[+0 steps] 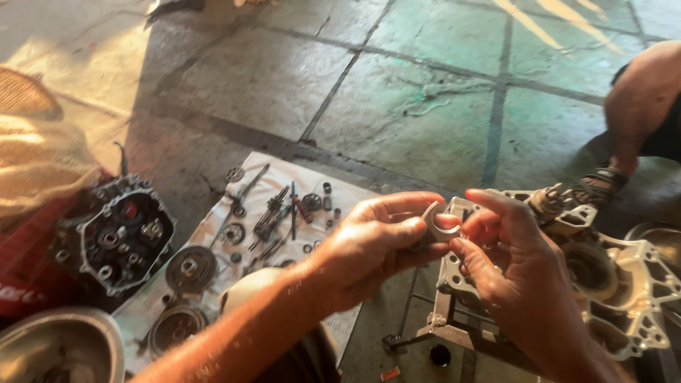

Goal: The person assembles internal components of a motorcycle engine casing. They pick up gears, shafts, and bearings from a newspaper spread on the floor, apply lubricant, and fit them into the engine block. A second person is visible nearby, cleaning parts in a metal bowl.

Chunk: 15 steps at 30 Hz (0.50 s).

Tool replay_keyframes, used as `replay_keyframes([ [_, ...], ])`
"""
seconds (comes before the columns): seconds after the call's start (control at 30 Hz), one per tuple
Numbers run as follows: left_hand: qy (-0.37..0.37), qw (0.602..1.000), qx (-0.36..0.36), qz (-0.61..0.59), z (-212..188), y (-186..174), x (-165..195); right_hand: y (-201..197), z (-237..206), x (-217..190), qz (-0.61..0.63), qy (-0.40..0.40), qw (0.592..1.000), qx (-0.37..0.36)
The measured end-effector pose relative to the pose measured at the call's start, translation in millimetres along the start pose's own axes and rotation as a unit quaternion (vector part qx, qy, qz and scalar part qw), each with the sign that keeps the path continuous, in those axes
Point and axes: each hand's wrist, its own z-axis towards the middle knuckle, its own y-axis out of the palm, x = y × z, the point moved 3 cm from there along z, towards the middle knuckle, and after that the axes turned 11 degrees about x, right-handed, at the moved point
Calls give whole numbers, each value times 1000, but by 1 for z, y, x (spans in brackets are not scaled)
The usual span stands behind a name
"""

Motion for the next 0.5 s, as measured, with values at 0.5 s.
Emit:
replay_keyframes([
  [0.5,181,935,-73,295,100,39,33,-27,58,69,157,253,954,-18],
])
